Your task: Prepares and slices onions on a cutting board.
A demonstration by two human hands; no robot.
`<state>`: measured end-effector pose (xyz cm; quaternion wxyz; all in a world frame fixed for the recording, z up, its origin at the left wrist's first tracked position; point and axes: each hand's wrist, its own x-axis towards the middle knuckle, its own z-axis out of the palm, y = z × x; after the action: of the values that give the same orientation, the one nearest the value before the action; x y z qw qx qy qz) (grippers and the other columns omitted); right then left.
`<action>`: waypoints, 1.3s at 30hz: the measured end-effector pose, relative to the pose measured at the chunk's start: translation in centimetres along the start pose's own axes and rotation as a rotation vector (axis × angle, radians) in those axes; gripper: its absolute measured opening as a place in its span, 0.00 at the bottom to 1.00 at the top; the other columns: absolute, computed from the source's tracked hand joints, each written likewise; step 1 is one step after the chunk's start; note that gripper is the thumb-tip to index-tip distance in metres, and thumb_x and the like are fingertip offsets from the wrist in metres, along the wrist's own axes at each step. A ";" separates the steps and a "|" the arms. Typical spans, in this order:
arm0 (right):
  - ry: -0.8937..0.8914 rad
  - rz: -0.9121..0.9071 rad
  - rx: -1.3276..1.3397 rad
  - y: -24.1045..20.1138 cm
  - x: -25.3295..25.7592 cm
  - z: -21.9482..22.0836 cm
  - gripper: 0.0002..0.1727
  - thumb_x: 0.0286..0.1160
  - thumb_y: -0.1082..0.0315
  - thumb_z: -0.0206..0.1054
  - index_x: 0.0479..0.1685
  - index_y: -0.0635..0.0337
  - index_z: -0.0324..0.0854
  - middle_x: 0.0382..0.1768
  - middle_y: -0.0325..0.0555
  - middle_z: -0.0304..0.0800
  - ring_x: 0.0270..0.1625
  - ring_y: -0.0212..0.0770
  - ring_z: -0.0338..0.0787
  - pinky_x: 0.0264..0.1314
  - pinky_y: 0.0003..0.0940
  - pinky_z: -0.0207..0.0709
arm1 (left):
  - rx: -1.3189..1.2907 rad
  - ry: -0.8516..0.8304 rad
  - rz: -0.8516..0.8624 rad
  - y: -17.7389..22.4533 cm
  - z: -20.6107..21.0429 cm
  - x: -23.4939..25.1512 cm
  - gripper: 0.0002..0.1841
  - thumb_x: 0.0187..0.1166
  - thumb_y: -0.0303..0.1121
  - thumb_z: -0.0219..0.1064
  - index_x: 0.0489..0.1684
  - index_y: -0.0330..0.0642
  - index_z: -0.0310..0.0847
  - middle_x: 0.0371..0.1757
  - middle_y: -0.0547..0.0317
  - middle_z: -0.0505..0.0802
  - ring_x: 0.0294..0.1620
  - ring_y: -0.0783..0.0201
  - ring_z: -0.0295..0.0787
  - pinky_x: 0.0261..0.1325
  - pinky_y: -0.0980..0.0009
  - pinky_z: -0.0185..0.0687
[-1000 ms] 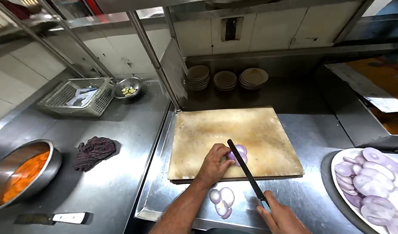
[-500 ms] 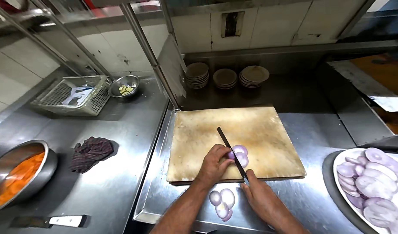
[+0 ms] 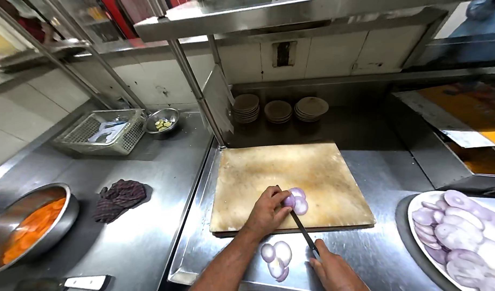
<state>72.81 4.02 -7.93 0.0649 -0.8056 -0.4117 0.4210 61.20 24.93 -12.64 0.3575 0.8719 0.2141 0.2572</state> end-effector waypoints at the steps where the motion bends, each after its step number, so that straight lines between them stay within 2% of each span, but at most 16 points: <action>1: -0.006 -0.010 0.021 0.2 -0.1 -0.1 0.23 0.89 0.57 0.56 0.74 0.61 0.68 0.41 0.63 0.90 0.48 0.64 0.93 0.52 0.61 0.82 | -0.013 0.028 0.011 -0.1 0.2 -0.1 0.20 0.78 0.42 0.72 0.67 0.51 0.88 0.62 0.53 0.89 0.62 0.63 0.87 0.68 0.65 0.85; 7: -0.033 -0.037 0.114 1.3 -0.3 -0.1 0.24 0.88 0.56 0.58 0.74 0.62 0.68 0.37 0.62 0.89 0.40 0.62 0.92 0.47 0.61 0.83 | -0.024 0.058 0.025 -0.3 0.4 -0.4 0.19 0.73 0.38 0.76 0.63 0.49 0.90 0.63 0.53 0.88 0.63 0.64 0.86 0.67 0.65 0.85; 12: -0.038 -0.032 0.094 1.4 -0.1 -0.1 0.23 0.88 0.56 0.58 0.73 0.60 0.68 0.37 0.60 0.89 0.41 0.61 0.92 0.47 0.59 0.84 | -0.010 0.051 0.026 -0.5 0.6 -0.3 0.17 0.73 0.38 0.76 0.60 0.48 0.91 0.60 0.55 0.89 0.62 0.65 0.86 0.66 0.66 0.86; 17: -0.029 -0.016 0.032 0.9 -0.7 -0.5 0.23 0.88 0.55 0.57 0.73 0.59 0.68 0.38 0.60 0.90 0.44 0.62 0.93 0.49 0.59 0.83 | 0.008 0.003 -0.002 0.0 0.4 -0.1 0.17 0.73 0.39 0.73 0.61 0.53 0.90 0.58 0.54 0.85 0.58 0.64 0.84 0.61 0.66 0.86; 21: -0.025 -0.042 0.122 1.7 -1.0 -0.3 0.23 0.87 0.56 0.58 0.73 0.60 0.68 0.35 0.59 0.89 0.39 0.59 0.92 0.45 0.59 0.83 | -0.019 0.023 0.013 -0.2 0.4 -0.2 0.18 0.73 0.38 0.74 0.61 0.50 0.90 0.61 0.54 0.87 0.63 0.63 0.84 0.67 0.64 0.85; 26: 0.049 -0.056 0.177 1.8 -2.2 -0.6 0.23 0.87 0.57 0.59 0.71 0.64 0.69 0.32 0.59 0.88 0.33 0.58 0.91 0.41 0.58 0.84 | -0.016 0.074 0.043 -0.4 0.6 -0.4 0.20 0.71 0.38 0.76 0.63 0.45 0.89 0.60 0.55 0.89 0.63 0.63 0.86 0.67 0.65 0.85; 28: 0.066 -0.075 0.166 1.7 -2.7 -0.8 0.23 0.87 0.57 0.59 0.70 0.65 0.69 0.32 0.59 0.88 0.33 0.59 0.91 0.42 0.58 0.84 | -0.012 0.088 0.042 -0.3 0.6 -0.4 0.22 0.71 0.38 0.77 0.63 0.40 0.86 0.62 0.52 0.90 0.66 0.62 0.86 0.71 0.64 0.83; 30: 0.076 -0.102 0.145 1.6 -3.1 -0.9 0.23 0.88 0.56 0.58 0.69 0.66 0.70 0.32 0.60 0.88 0.34 0.61 0.91 0.42 0.60 0.83 | -0.018 0.099 0.029 -0.2 0.6 -0.4 0.22 0.70 0.38 0.78 0.59 0.37 0.84 0.60 0.51 0.90 0.64 0.62 0.87 0.71 0.64 0.82; 34: 0.069 -0.125 0.101 1.4 -3.4 -1.0 0.24 0.88 0.56 0.57 0.70 0.68 0.69 0.32 0.62 0.88 0.35 0.63 0.92 0.43 0.61 0.83 | -0.032 0.102 0.037 -0.4 0.6 -0.4 0.19 0.69 0.38 0.79 0.53 0.36 0.86 0.58 0.51 0.90 0.63 0.62 0.87 0.71 0.65 0.83; 39: 0.091 -0.109 0.065 1.0 -3.7 -0.8 0.25 0.88 0.57 0.57 0.69 0.71 0.69 0.32 0.65 0.88 0.38 0.66 0.91 0.44 0.64 0.82 | -0.045 0.108 0.060 -0.5 0.6 -0.2 0.18 0.69 0.38 0.79 0.52 0.36 0.87 0.58 0.51 0.91 0.64 0.61 0.87 0.71 0.63 0.83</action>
<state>72.89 0.89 -5.52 0.1326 -0.7978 -0.4379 0.3927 61.27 24.84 -13.42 0.3573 0.8543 0.2011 0.3194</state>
